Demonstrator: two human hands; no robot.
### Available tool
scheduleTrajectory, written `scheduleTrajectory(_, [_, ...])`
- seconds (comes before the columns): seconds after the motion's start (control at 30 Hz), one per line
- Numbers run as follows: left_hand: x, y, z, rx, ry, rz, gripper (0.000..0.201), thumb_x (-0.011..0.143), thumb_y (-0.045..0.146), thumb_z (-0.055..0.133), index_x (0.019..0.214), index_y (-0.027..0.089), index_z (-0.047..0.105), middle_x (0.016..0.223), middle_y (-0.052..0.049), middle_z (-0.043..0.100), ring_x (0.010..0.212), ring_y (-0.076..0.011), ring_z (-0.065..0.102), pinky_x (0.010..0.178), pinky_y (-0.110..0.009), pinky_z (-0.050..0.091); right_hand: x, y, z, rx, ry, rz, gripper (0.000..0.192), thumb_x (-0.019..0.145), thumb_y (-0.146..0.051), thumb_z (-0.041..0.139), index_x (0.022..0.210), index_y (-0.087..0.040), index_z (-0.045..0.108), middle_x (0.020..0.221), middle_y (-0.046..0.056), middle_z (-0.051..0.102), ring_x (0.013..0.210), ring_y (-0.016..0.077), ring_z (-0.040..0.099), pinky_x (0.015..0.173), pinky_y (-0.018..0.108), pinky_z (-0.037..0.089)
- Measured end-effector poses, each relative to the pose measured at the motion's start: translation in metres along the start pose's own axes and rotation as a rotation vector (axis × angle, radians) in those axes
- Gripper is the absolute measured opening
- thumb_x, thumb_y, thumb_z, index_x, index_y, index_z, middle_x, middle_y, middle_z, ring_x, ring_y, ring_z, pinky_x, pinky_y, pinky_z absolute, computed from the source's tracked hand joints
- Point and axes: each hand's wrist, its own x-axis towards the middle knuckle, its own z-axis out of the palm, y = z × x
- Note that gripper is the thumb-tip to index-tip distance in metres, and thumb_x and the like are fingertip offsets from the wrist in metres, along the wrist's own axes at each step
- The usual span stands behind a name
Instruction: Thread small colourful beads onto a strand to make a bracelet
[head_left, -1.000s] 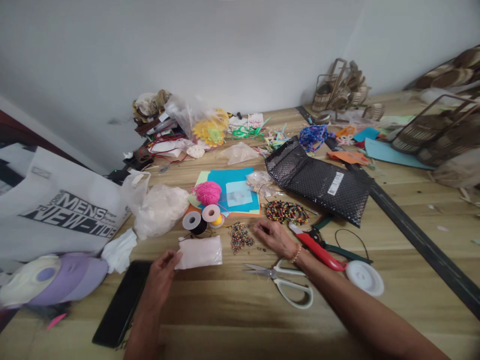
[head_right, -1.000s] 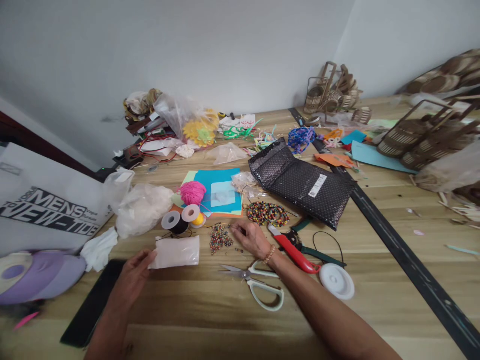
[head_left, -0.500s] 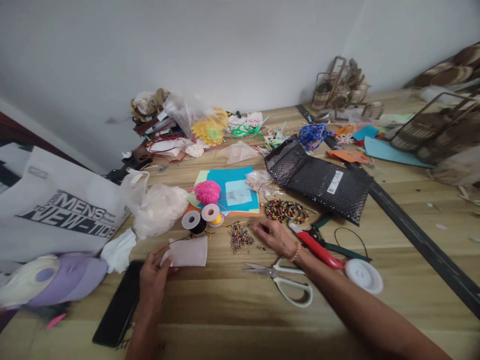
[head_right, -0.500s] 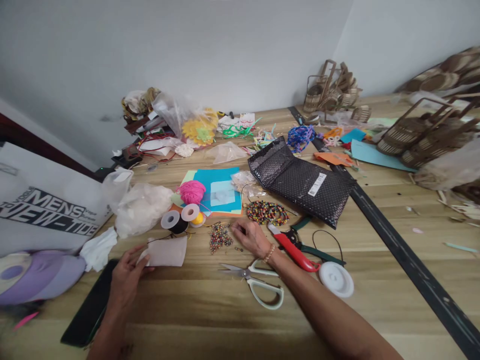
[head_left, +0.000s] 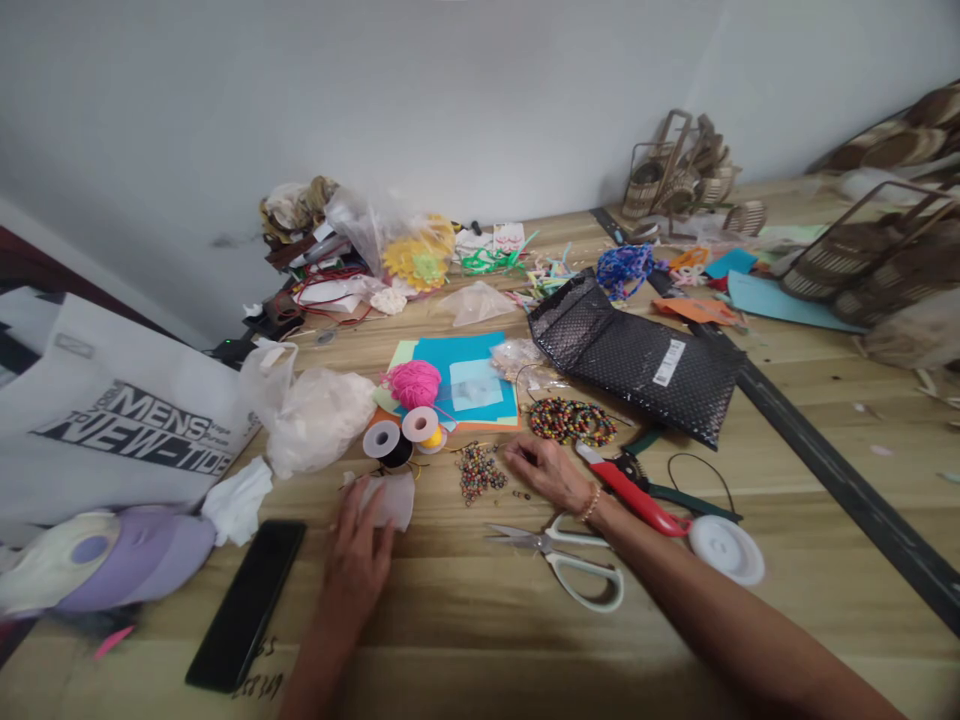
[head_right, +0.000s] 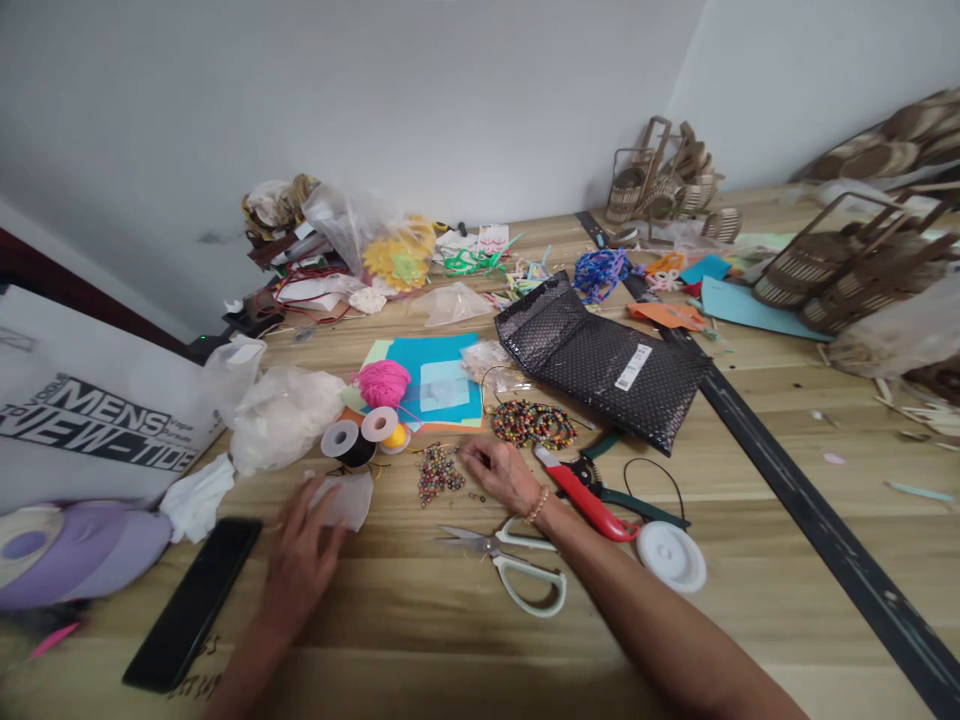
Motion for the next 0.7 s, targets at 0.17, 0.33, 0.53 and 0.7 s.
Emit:
scheduleTrajectory(0.17, [-0.012,0.003,0.018,0.136,-0.193,0.070,0.055,0.096,0.040,0.040,0.147,0.019,0.038,0.157,-0.018,0.027,0.146,-0.0362,0.020,0.113,-0.060,0.025,0.000,-0.001,0.000,-0.009,-0.004,0.003,0.025,0.091,-0.031,0.045,0.074,-0.018,0.060,0.065,0.000,0.058,0.059,0.0128,0.049,0.057,0.022,0.034])
scheduleTrajectory(0.33, [-0.012,-0.005,0.023,0.169,-0.290,0.055,0.057,0.097,0.039,0.038,0.150,0.020,0.031,0.159,-0.017,0.025,0.147,-0.0342,0.019,0.112,-0.059,0.025,0.000,-0.002,0.000,-0.011,-0.005,0.007,0.026,0.091,-0.031,0.045,0.076,-0.018,0.061,0.066,0.001,0.060,0.060,0.0136,0.051,0.057,0.022,0.035])
scheduleTrajectory(0.53, [-0.003,0.003,0.024,0.188,-0.242,-0.008,0.052,0.098,0.037,0.037,0.146,0.019,0.039,0.154,-0.018,0.035,0.143,-0.0352,0.029,0.110,-0.059,0.031,0.000,-0.001,0.001,-0.006,0.007,0.002,0.025,0.091,-0.031,0.046,0.075,-0.018,0.061,0.064,0.000,0.059,0.059,0.0134,0.051,0.056,0.022,0.035])
scheduleTrajectory(0.7, [0.012,0.022,0.018,0.083,-0.095,-0.014,0.052,0.095,0.039,0.043,0.142,0.018,0.045,0.150,-0.019,0.041,0.141,-0.0379,0.032,0.109,-0.059,0.033,0.001,-0.006,-0.006,-0.001,-0.028,-0.004,0.023,0.090,-0.027,0.046,0.075,-0.018,0.060,0.065,0.000,0.058,0.059,0.0129,0.050,0.057,0.022,0.034])
